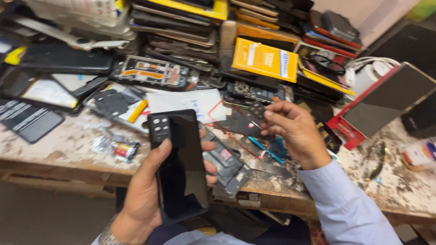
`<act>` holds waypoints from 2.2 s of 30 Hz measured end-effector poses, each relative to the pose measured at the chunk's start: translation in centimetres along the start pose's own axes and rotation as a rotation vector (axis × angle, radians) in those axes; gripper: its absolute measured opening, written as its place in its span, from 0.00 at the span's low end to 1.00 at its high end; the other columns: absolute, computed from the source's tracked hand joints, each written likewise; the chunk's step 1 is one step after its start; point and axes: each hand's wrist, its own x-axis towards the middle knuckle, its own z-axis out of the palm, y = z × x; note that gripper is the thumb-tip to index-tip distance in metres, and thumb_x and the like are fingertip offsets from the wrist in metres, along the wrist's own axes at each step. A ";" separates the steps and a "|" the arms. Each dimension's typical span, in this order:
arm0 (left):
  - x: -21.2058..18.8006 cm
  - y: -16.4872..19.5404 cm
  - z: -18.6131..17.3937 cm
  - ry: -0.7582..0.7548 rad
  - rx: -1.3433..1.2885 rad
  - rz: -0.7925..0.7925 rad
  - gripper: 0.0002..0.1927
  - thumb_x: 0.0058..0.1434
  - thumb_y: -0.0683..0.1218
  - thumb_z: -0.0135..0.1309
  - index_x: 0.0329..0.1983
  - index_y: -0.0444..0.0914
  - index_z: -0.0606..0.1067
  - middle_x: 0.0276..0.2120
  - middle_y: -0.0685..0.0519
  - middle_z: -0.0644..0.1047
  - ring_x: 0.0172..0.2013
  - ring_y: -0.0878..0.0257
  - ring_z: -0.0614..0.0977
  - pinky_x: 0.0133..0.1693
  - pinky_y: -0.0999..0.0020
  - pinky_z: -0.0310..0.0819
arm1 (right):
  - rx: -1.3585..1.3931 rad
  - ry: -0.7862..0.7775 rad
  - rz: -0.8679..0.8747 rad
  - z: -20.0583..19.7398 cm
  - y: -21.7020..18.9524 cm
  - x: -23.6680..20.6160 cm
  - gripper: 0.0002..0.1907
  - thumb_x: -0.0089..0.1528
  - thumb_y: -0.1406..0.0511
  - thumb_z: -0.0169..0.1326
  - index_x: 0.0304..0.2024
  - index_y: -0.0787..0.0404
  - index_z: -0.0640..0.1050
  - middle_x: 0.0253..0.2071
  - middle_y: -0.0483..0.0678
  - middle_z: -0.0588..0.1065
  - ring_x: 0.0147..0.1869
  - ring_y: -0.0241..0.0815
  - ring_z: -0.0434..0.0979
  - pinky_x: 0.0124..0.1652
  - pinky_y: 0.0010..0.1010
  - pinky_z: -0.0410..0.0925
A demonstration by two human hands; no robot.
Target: The person squeezes adhesive from a tube onto the back cover of a disassembled smartphone, then aligns the cover onto the phone body and presses it into place. They handle the camera lens assembly, press along the edges of the cover, and finally hold up the reassembled phone and peel a protective film from it.
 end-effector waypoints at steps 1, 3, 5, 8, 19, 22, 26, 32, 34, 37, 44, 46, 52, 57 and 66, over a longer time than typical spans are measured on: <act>0.0 0.0 0.0 -0.005 -0.015 0.005 0.36 0.71 0.60 0.39 0.69 0.26 0.62 0.56 0.38 0.75 0.44 0.52 0.82 0.47 0.54 0.81 | -0.026 0.019 0.010 0.0 -0.1 -0.1 0.10 0.64 0.70 0.57 0.47 0.67 0.77 0.38 0.52 0.79 0.39 0.44 0.82 0.39 0.35 0.76; 0.0 -0.1 -0.2 -0.022 -0.025 0.019 0.38 0.72 0.63 0.35 0.69 0.26 0.63 0.55 0.38 0.75 0.44 0.52 0.82 0.48 0.55 0.81 | -0.066 0.027 -0.005 0.3 -0.2 -0.2 0.10 0.64 0.69 0.56 0.47 0.66 0.75 0.37 0.53 0.79 0.38 0.44 0.82 0.40 0.35 0.76; 0.1 0.0 -0.5 -0.058 -0.005 0.037 0.41 0.74 0.66 0.31 0.69 0.26 0.63 0.54 0.37 0.75 0.43 0.52 0.82 0.48 0.55 0.81 | -0.137 0.013 -0.071 0.8 -0.4 -0.4 0.11 0.65 0.69 0.55 0.49 0.67 0.74 0.37 0.51 0.78 0.39 0.43 0.81 0.41 0.33 0.75; -0.2 0.2 -0.8 -0.129 -0.083 0.055 0.46 0.73 0.71 0.24 0.71 0.27 0.64 0.55 0.37 0.75 0.44 0.53 0.82 0.49 0.56 0.81 | -0.231 0.021 -0.101 1.4 -0.9 -1.1 0.16 0.65 0.69 0.55 0.55 0.67 0.76 0.38 0.53 0.79 0.40 0.41 0.81 0.43 0.31 0.73; -0.5 0.4 -1.1 -0.169 -0.099 0.051 0.50 0.71 0.74 0.21 0.72 0.28 0.62 0.55 0.37 0.75 0.44 0.52 0.82 0.48 0.57 0.81 | -0.190 0.083 -0.207 1.8 -0.8 -1.7 0.13 0.65 0.72 0.56 0.52 0.71 0.76 0.42 0.51 0.79 0.42 0.41 0.81 0.46 0.32 0.76; -0.5 0.5 -1.1 -0.164 -0.120 0.037 0.50 0.71 0.74 0.21 0.71 0.27 0.62 0.54 0.37 0.75 0.44 0.52 0.83 0.48 0.56 0.82 | -0.175 0.085 -0.217 1.8 -0.8 -1.9 0.11 0.65 0.73 0.56 0.50 0.71 0.76 0.44 0.51 0.79 0.42 0.41 0.81 0.46 0.32 0.75; -0.6 0.7 -1.0 -0.151 -0.132 0.020 0.49 0.72 0.73 0.22 0.71 0.26 0.62 0.54 0.36 0.75 0.43 0.52 0.83 0.47 0.55 0.82 | -0.187 0.094 -0.203 2.1 -1.0 -2.2 0.11 0.65 0.73 0.56 0.50 0.71 0.76 0.41 0.53 0.78 0.43 0.42 0.82 0.46 0.32 0.75; -0.8 0.7 -1.0 -0.148 -0.151 0.020 0.48 0.73 0.72 0.22 0.71 0.26 0.63 0.52 0.36 0.76 0.43 0.51 0.83 0.46 0.55 0.82 | -0.116 0.070 -0.218 2.5 -1.0 -2.6 0.11 0.65 0.73 0.56 0.50 0.71 0.76 0.43 0.52 0.78 0.43 0.42 0.82 0.46 0.33 0.76; -0.9 0.7 -1.0 -0.142 -0.129 0.030 0.48 0.73 0.72 0.23 0.71 0.25 0.63 0.52 0.35 0.76 0.43 0.50 0.83 0.46 0.54 0.82 | -0.096 0.060 -0.215 2.7 -1.0 -2.8 0.11 0.64 0.73 0.56 0.50 0.70 0.76 0.43 0.52 0.78 0.43 0.42 0.82 0.46 0.33 0.76; -1.0 0.6 -1.0 -0.139 -0.120 0.032 0.47 0.73 0.71 0.23 0.70 0.25 0.63 0.52 0.35 0.76 0.43 0.50 0.83 0.47 0.53 0.82 | -0.090 0.048 -0.196 3.2 -1.3 -3.2 0.13 0.64 0.73 0.56 0.51 0.70 0.76 0.42 0.51 0.77 0.43 0.42 0.82 0.45 0.32 0.76; -1.2 0.8 -0.5 -0.145 -0.133 0.015 0.47 0.74 0.70 0.23 0.71 0.26 0.63 0.54 0.36 0.75 0.44 0.51 0.83 0.49 0.55 0.81 | -0.009 0.033 -0.115 4.5 -1.5 -4.8 0.13 0.63 0.74 0.56 0.51 0.70 0.77 0.39 0.51 0.78 0.41 0.41 0.82 0.44 0.31 0.75; -1.6 1.0 -0.5 -0.049 -0.048 0.021 0.47 0.73 0.70 0.24 0.70 0.25 0.64 0.54 0.36 0.75 0.43 0.51 0.83 0.47 0.54 0.81 | 0.053 0.008 -0.102 4.7 -1.2 -5.7 0.13 0.63 0.74 0.56 0.50 0.70 0.77 0.38 0.52 0.78 0.40 0.42 0.82 0.41 0.32 0.75; -1.3 0.0 -0.3 -0.063 -0.022 -0.024 0.49 0.71 0.72 0.23 0.70 0.25 0.63 0.56 0.35 0.75 0.43 0.50 0.83 0.47 0.53 0.81 | 0.146 0.000 -0.094 5.4 -0.8 -8.0 0.11 0.63 0.74 0.56 0.49 0.72 0.76 0.37 0.52 0.78 0.38 0.42 0.82 0.40 0.33 0.76; -1.3 -0.3 -0.1 -0.107 -0.066 -0.040 0.49 0.71 0.72 0.22 0.72 0.25 0.62 0.58 0.35 0.74 0.44 0.51 0.83 0.49 0.53 0.81 | 0.090 0.094 -0.108 7.0 -1.3 -9.7 0.11 0.61 0.75 0.56 0.47 0.69 0.78 0.39 0.51 0.80 0.38 0.41 0.83 0.42 0.32 0.77; -1.8 -0.9 0.4 -0.192 -0.136 -0.041 0.44 0.74 0.69 0.22 0.77 0.31 0.56 0.66 0.32 0.69 0.45 0.48 0.83 0.48 0.53 0.82 | -0.866 0.227 -1.051 7.6 -0.9 -11.6 0.17 0.58 0.78 0.68 0.46 0.60 0.80 0.52 0.52 0.75 0.55 0.45 0.81 0.49 0.28 0.76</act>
